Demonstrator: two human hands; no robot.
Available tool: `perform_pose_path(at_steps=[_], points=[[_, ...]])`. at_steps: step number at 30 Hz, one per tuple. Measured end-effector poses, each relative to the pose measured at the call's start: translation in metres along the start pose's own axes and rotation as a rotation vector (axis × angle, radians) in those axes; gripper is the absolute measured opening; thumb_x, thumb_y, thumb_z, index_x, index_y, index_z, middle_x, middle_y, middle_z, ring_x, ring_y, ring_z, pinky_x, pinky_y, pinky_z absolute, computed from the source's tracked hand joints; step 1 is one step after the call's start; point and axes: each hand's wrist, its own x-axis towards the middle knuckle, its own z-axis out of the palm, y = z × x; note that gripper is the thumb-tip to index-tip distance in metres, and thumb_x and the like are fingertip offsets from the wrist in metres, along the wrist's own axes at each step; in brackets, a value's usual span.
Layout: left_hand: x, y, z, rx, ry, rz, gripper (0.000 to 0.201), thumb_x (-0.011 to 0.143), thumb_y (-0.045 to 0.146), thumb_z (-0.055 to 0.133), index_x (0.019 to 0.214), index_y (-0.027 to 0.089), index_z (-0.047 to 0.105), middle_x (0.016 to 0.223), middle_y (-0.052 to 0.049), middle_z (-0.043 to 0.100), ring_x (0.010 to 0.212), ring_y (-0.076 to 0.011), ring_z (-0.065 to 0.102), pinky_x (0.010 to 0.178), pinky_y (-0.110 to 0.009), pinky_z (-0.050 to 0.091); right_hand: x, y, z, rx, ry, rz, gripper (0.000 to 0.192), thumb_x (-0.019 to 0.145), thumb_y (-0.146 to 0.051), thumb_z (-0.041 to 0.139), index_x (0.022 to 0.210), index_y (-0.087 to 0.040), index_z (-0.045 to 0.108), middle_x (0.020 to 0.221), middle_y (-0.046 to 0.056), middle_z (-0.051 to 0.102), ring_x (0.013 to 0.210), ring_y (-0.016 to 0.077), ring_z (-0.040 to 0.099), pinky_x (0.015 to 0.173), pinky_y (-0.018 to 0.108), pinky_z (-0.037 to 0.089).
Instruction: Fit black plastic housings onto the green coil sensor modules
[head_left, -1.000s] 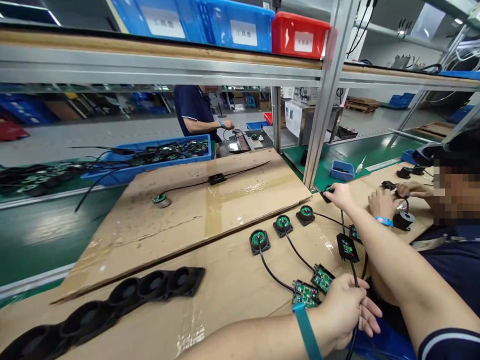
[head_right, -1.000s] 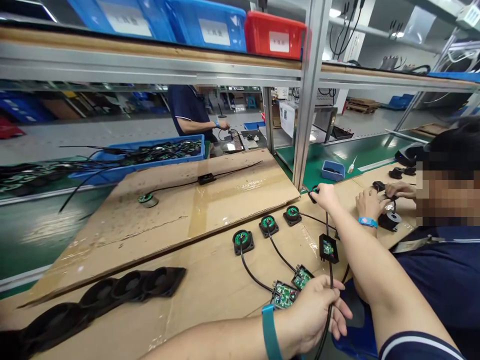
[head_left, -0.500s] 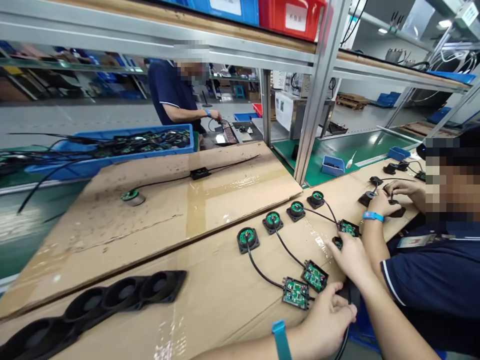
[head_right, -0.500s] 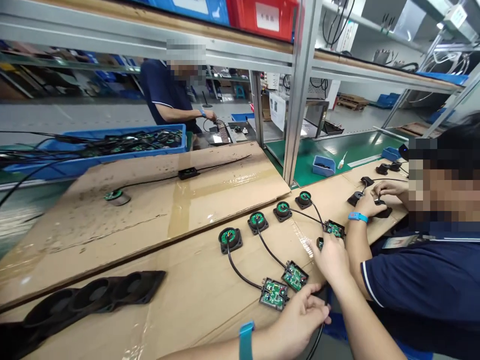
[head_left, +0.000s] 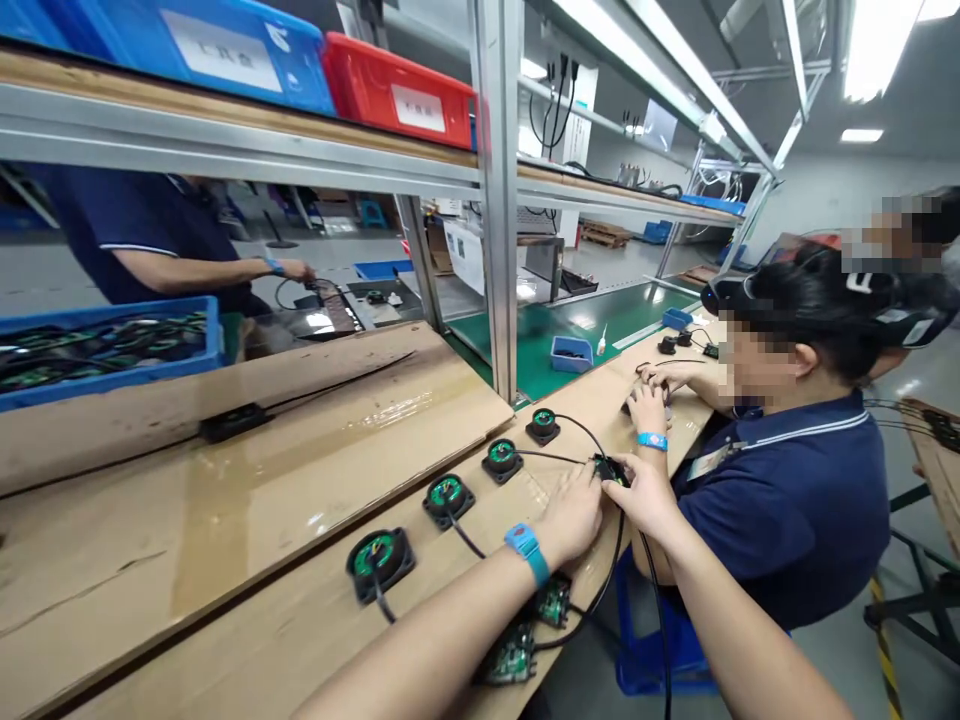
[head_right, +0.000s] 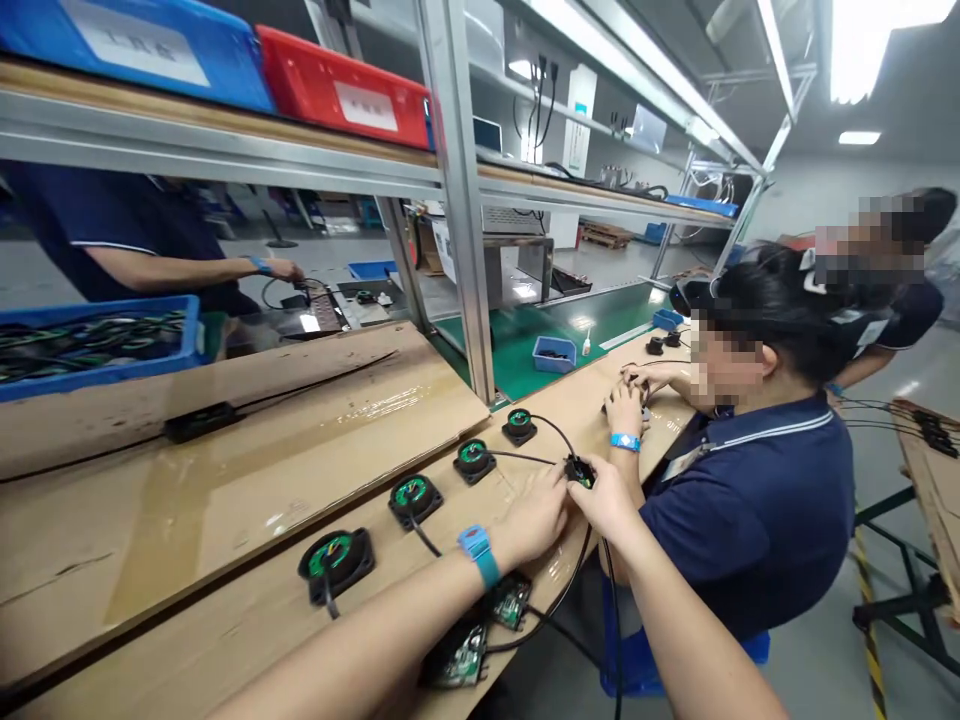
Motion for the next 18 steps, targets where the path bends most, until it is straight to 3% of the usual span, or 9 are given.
perform_pose_path(at_steps=[3, 8, 13, 15, 18], points=[[0.034, 0.007, 0.022, 0.046, -0.036, -0.033, 0.053, 0.093, 0.016, 0.044, 0.145, 0.007, 0.043, 0.148, -0.023, 0.045, 0.137, -0.0344, 0.042, 0.112, -0.05, 0.037, 0.007, 0.011, -0.005, -0.115, 0.039, -0.037, 0.047, 0.076, -0.019, 0.062, 0.122, -0.012, 0.067, 0.116, 0.015, 0.073, 0.11, 0.0286, 0.069, 0.102, 0.044, 0.052], [0.052, 0.002, 0.027, 0.131, -0.07, -0.089, 0.035, 0.097, 0.017, 0.04, 0.125, 0.011, 0.06, 0.124, -0.018, 0.061, 0.121, -0.0305, 0.052, 0.105, -0.046, 0.043, 0.035, 0.038, -0.01, -0.331, -0.053, -0.105, 0.051, 0.075, -0.016, 0.063, 0.124, -0.008, 0.066, 0.116, 0.018, 0.072, 0.111, 0.0314, 0.068, 0.103, 0.045, 0.05], [0.021, -0.007, -0.002, 0.191, -0.239, -0.029, 0.03, 0.087, 0.034, 0.067, 0.112, 0.016, 0.066, 0.118, -0.014, 0.063, 0.116, -0.0304, 0.053, 0.103, -0.043, 0.045, 0.051, 0.038, -0.011, -0.395, -0.144, -0.111, 0.048, 0.076, -0.013, 0.061, 0.124, -0.01, 0.067, 0.117, 0.017, 0.072, 0.108, 0.0316, 0.067, 0.099, 0.043, 0.051], [0.004, -0.007, -0.013, 0.189, -0.296, -0.017, 0.024, 0.09, 0.031, 0.062, 0.108, 0.016, 0.067, 0.113, -0.014, 0.065, 0.113, -0.0295, 0.055, 0.104, -0.042, 0.044, 0.044, 0.027, -0.016, -0.394, -0.173, -0.104, 0.047, 0.075, -0.007, 0.058, 0.12, -0.011, 0.069, 0.114, 0.016, 0.072, 0.105, 0.0292, 0.068, 0.097, 0.04, 0.051], [-0.011, -0.017, -0.019, 0.21, -0.279, -0.036, 0.028, 0.088, 0.015, 0.053, 0.112, 0.013, 0.066, 0.116, -0.018, 0.063, 0.112, -0.0319, 0.056, 0.104, -0.047, 0.044, 0.037, 0.014, -0.012, -0.429, -0.137, -0.071, 0.049, 0.073, -0.005, 0.058, 0.12, -0.015, 0.069, 0.117, 0.014, 0.071, 0.111, 0.0282, 0.065, 0.101, 0.038, 0.047]])
